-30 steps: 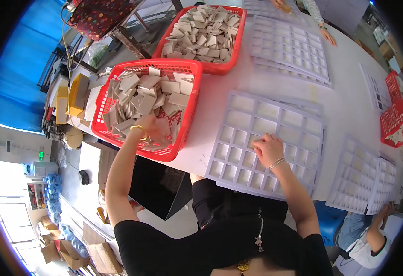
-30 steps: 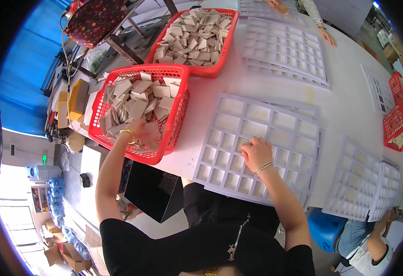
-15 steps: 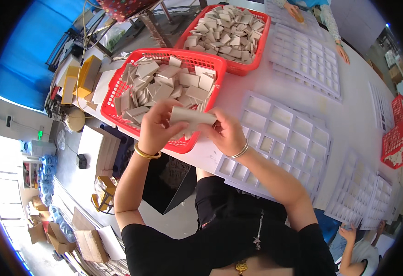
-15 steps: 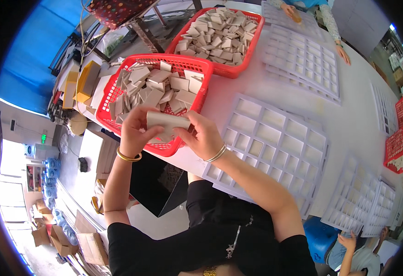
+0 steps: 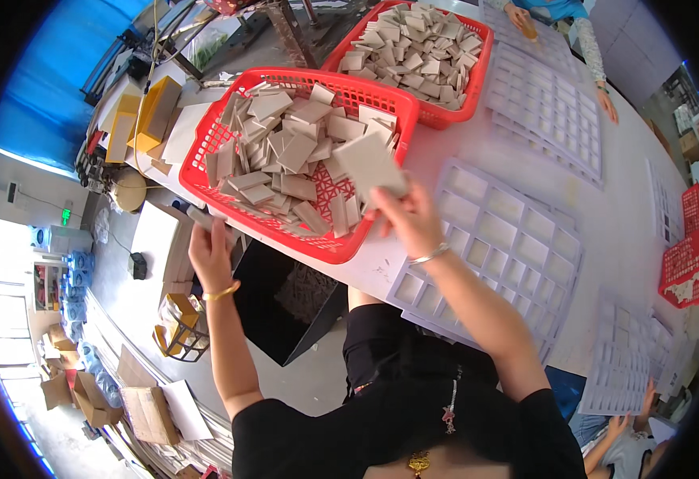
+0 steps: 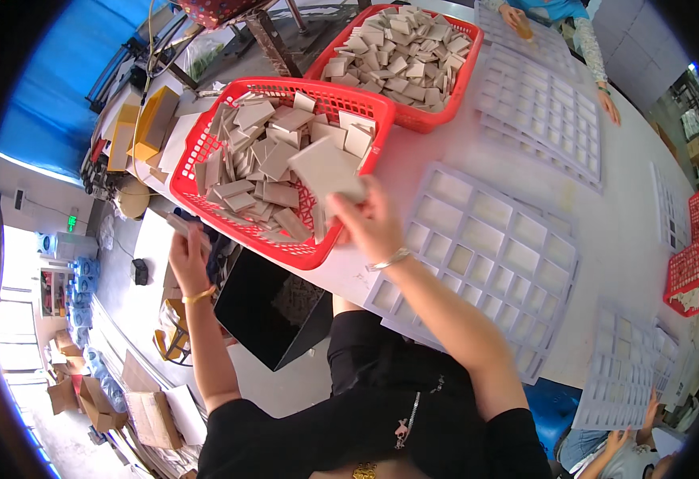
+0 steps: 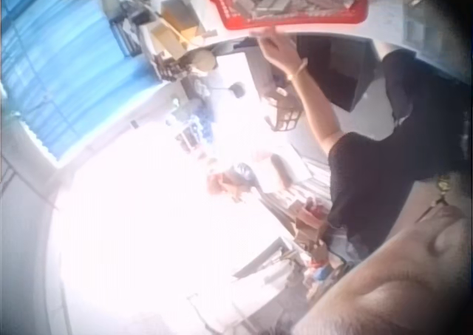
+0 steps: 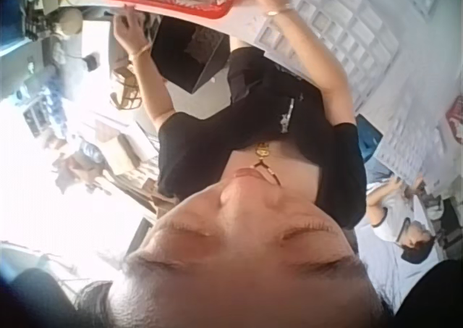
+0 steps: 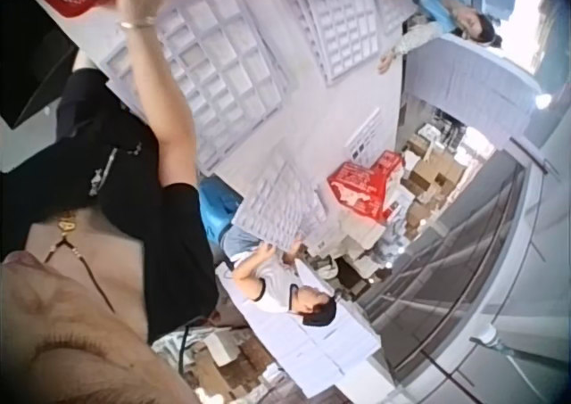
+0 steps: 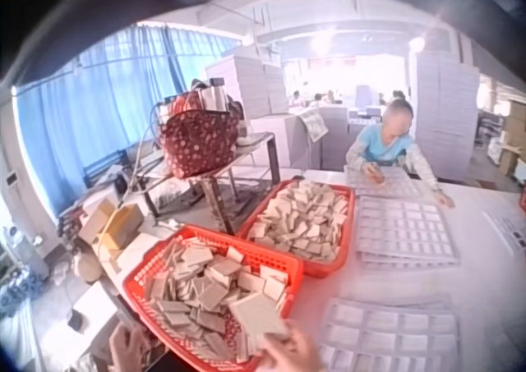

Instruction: The person places small rectangular items from red baskets into the compartments of white plastic trays. The person repeatedly picks up items and arranges them into the grid slots, filling the trays systematically.

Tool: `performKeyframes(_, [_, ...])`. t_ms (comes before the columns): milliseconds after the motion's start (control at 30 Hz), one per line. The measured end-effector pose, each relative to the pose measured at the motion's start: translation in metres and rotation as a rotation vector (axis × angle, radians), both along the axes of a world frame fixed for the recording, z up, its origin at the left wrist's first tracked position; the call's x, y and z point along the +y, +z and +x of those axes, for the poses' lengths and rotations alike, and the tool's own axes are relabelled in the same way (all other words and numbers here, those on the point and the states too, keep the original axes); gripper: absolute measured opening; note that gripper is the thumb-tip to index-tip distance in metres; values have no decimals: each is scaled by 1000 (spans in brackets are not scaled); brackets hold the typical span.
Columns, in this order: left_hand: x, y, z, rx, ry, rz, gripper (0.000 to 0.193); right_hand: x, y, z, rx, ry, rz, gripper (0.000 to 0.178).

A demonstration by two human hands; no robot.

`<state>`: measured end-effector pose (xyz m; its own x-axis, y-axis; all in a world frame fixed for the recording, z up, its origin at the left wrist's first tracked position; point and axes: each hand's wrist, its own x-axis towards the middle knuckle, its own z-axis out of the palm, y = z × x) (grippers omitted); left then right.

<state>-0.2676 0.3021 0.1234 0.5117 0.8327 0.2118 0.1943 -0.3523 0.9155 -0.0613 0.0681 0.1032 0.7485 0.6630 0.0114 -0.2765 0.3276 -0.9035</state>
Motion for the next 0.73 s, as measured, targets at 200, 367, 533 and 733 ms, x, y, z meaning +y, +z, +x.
performKeyframes(200, [1, -59, -90, 885, 61, 378, 31, -79, -1, 56, -57, -301, -195, 26])
performKeyframes(367, [-9, -1, 26, 324, -30, 654, 26, -110, -7, 59, -133, -416, -305, 23])
performKeyframes(533, [-20, -24, 130, 643, -822, 700, 31, -161, -26, 71, -251, -562, -567, 28])
performKeyframes(733, [-6, -77, 204, 1331, -1250, 627, 36, -257, -89, 121, -551, -540, -937, 46])
